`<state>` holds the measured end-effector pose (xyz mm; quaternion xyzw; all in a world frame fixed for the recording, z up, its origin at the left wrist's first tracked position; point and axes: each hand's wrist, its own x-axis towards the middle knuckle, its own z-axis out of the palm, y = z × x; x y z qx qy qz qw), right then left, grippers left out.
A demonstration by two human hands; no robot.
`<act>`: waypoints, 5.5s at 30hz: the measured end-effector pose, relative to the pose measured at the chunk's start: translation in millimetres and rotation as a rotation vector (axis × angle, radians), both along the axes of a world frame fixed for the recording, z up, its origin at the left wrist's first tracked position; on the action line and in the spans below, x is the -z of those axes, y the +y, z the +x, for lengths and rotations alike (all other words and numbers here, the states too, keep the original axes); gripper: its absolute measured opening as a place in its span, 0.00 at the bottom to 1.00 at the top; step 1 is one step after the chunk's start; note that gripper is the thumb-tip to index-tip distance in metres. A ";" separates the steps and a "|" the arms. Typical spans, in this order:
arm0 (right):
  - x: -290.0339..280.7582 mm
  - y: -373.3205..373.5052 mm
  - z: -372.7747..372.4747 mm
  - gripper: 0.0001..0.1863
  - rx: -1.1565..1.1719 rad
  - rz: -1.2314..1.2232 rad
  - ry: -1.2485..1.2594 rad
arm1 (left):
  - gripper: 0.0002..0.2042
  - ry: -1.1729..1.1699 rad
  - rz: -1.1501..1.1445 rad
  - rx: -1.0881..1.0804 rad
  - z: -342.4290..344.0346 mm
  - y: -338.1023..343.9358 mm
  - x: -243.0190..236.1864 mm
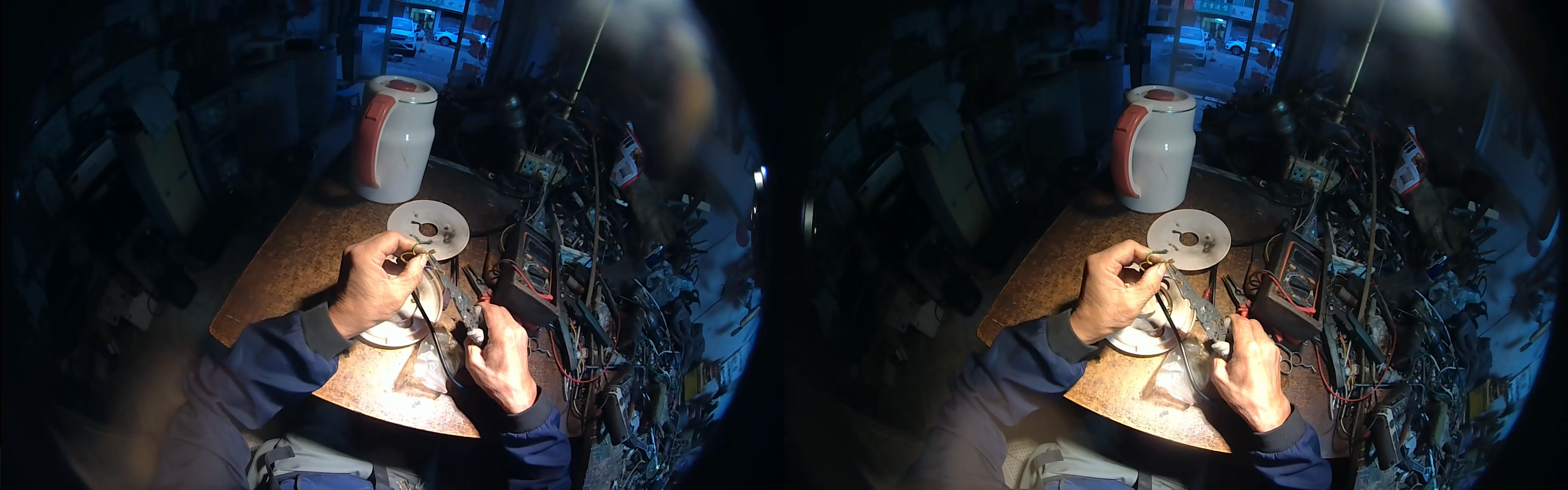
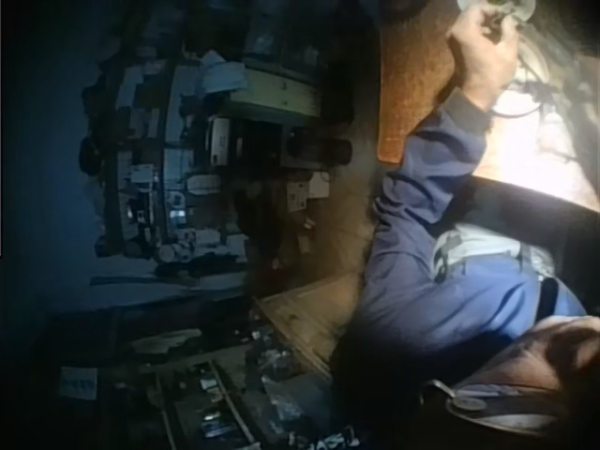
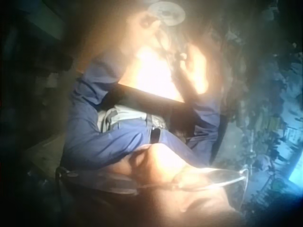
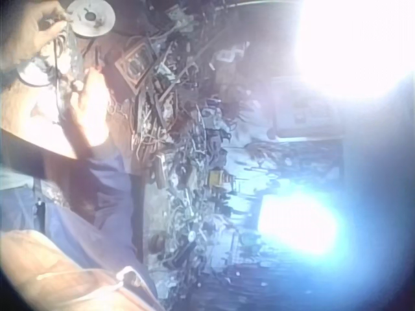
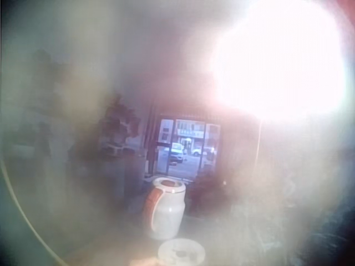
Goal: The person uses pliers to strip insulation from wires and then twists the exposed ends together. They continue to manipulate the wires and components on a cluttered workbench.
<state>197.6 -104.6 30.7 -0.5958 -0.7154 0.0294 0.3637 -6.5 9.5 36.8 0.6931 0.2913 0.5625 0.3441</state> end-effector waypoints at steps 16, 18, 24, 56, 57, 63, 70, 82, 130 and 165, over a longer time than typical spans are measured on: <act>1.5 1.2 -2.9 0.21 -0.037 -0.005 0.067 | 0.03 0.093 0.170 -0.110 -0.5 -0.6 -1.1; 0.1 0.4 -3.6 0.21 -0.036 -0.017 0.077 | 0.03 0.105 0.168 -0.109 -1.4 -1.3 -1.9; 2.0 0.9 -2.4 0.21 -0.043 -0.041 0.045 | 0.03 0.110 0.181 -0.124 -1.1 -3.9 -5.2; 14.1 3.6 3.1 0.24 -0.001 0.053 -0.109 | 0.03 -0.014 -0.153 0.164 -8.2 -2.0 -7.9; 15.0 4.6 3.8 0.24 0.004 0.053 -0.110 | 0.03 -0.018 -0.162 0.169 -8.0 -2.0 -8.8; 14.2 5.9 2.9 0.25 0.008 0.076 -0.092 | 0.04 -0.012 -0.183 0.184 -9.3 -0.6 -10.0; 10.0 7.4 -4.4 0.27 -0.024 0.120 -0.051 | 0.06 -0.083 -0.219 0.244 -6.8 -1.8 -8.1; 4.6 4.7 -7.3 0.30 0.026 0.113 -0.076 | 0.03 -0.127 -0.278 0.355 -5.1 -3.6 -4.9; -6.0 8.3 23.2 0.32 0.012 0.169 -0.197 | 0.08 -0.211 -0.605 0.681 -19.2 14.6 -6.3; -11.1 10.1 27.1 0.35 -0.096 0.215 -0.232 | 0.11 -0.225 -0.796 0.932 -27.0 12.1 -14.0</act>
